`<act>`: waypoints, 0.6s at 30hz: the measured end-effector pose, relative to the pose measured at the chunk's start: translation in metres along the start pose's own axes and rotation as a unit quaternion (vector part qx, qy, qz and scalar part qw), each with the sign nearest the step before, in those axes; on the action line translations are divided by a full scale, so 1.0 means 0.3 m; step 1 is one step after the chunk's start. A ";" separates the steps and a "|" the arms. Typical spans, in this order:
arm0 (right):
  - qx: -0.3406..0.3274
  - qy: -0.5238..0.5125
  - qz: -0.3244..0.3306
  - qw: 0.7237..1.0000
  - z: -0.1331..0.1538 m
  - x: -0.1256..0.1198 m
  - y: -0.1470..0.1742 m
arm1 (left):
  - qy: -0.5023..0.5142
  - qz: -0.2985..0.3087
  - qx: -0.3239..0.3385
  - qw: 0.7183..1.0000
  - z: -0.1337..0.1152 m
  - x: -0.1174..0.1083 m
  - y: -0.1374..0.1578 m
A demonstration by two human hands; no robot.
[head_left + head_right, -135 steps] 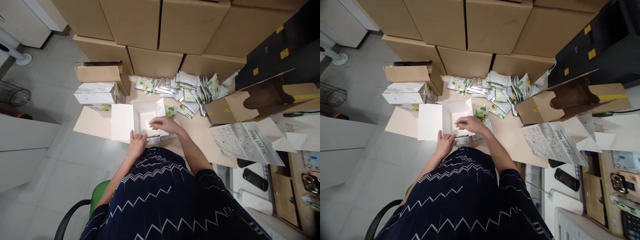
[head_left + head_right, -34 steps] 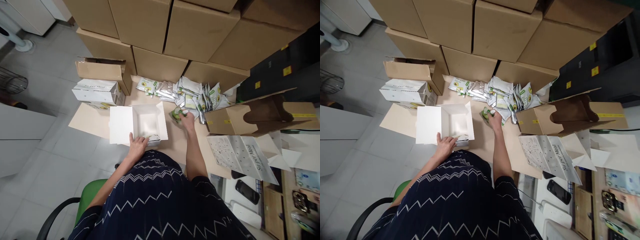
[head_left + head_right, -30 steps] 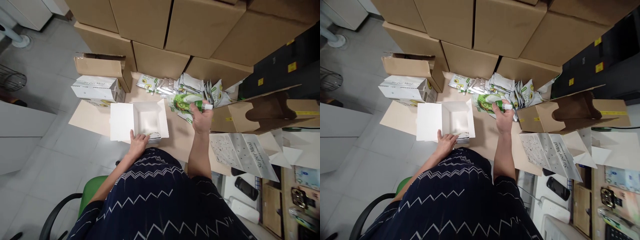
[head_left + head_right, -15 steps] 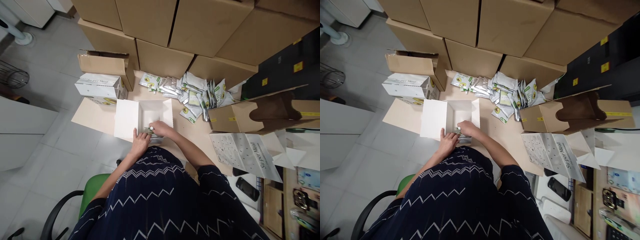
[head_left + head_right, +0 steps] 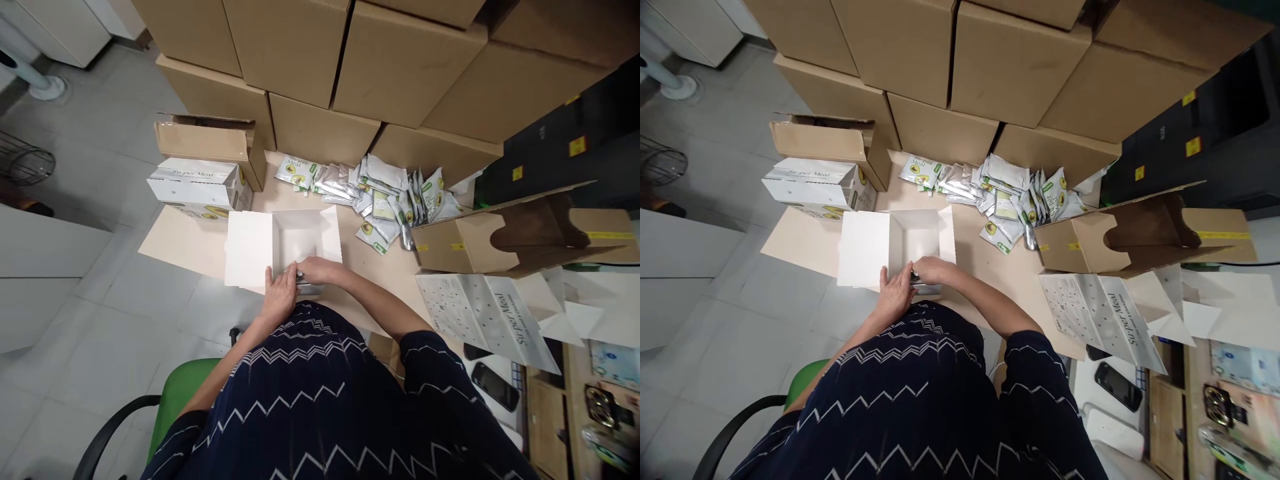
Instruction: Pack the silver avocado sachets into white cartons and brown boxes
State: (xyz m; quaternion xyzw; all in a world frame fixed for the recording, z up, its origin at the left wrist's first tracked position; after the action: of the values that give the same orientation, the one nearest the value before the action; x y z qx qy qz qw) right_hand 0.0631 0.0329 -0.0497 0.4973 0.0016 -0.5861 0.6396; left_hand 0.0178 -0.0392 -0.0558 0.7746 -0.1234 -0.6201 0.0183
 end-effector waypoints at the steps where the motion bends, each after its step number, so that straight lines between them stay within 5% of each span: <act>1: -0.022 -0.024 0.009 0.999 0.005 -0.017 0.022 | -0.005 0.006 0.002 1.000 -0.002 0.003 -0.001; 4: -0.116 -0.205 -0.056 0.970 -0.028 -0.161 0.124 | -0.023 0.015 0.015 1.000 -0.010 0.007 0.000; 7: -0.126 -0.410 -0.294 0.854 -0.252 -0.392 0.227 | -0.035 0.007 0.026 0.999 -0.015 0.005 0.006; 9: -0.062 -0.434 -0.452 0.777 -0.449 -0.491 0.260 | -0.042 0.000 0.029 0.999 -0.015 0.005 0.010; 10: -0.016 -0.410 -0.502 0.762 -0.531 -0.524 0.249 | -0.045 -0.004 0.031 0.999 -0.015 0.006 0.011; 11: 0.035 -0.367 -0.526 0.766 -0.596 -0.550 0.217 | -0.047 -0.007 0.031 0.998 -0.014 0.008 0.013; 13: 0.115 -0.248 -0.506 0.818 -0.675 -0.597 0.097 | -0.047 -0.015 0.031 0.998 -0.014 0.009 0.016; 16: 0.169 -0.078 -0.392 0.901 -0.721 -0.636 -0.138 | -0.047 -0.035 0.027 0.998 -0.012 0.005 0.021; 18: 0.187 -0.006 -0.323 0.928 -0.745 -0.648 -0.276 | -0.050 -0.050 0.023 0.997 -0.012 -0.001 0.025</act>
State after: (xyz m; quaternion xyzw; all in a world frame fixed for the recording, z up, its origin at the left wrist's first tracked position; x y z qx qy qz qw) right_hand 0.0700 0.3361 -0.1014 0.5770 0.0486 -0.7534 0.3116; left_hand 0.0199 -0.0468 -0.0534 0.7477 -0.0992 -0.6556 -0.0365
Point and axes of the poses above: each hand's wrist, its own y-axis away from the middle knuckle, its own x-axis out of the palm, z = x × y, the point moved 9 cm from there along -y, towards the middle knuckle, and after that the axes turned 6 degrees about z, right-handed, at the moved point
